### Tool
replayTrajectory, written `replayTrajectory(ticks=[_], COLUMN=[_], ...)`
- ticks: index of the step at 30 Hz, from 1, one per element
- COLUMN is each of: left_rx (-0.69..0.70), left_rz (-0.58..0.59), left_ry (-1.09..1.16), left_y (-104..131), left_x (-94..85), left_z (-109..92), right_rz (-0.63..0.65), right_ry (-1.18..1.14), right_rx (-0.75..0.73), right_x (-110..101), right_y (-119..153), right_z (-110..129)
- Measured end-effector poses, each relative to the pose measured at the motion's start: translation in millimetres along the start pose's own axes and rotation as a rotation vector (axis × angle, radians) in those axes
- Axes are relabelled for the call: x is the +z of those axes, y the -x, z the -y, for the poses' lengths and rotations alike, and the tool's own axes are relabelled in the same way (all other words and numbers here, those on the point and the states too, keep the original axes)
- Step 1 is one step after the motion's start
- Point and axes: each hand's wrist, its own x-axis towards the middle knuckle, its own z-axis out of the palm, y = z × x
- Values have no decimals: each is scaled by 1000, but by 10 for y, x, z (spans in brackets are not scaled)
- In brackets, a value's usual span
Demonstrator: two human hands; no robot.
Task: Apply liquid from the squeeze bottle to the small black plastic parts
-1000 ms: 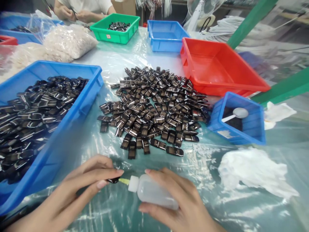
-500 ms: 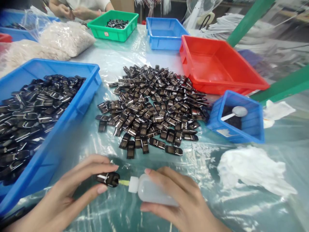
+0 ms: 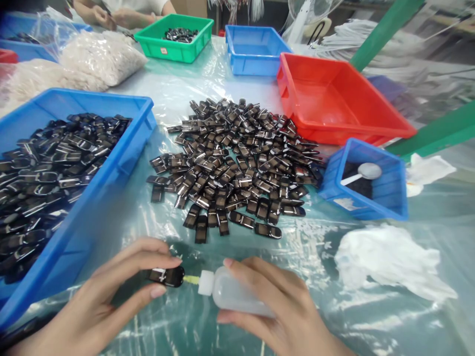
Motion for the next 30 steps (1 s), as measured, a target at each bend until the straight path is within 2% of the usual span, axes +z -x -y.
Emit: replayTrajectory(ticks=[11,17,21,25,27,30], left_rx=[12,21,-11,-111,-144,-125], left_rz=[-11,-10,-124,-240,-214,-156], left_ry=[-2,-1,-71,-167,-173,-137], left_y=[-3,-1,5,12,13,14], left_x=[10,8,-19,-48,-49,-43], left_z=[1,-3,-2,23,30,23], right_rz=[46,41,-2,-50,-52,-30], right_ry=[49,-34,-90,-215,-262,-195], right_rx=[42,85,207,333,331,311], right_x=[-59,-38,-56,-88,-78,-40], right_y=[-62,-13,43,1,-46,-91], right_z=[64,21,29,43,41,28])
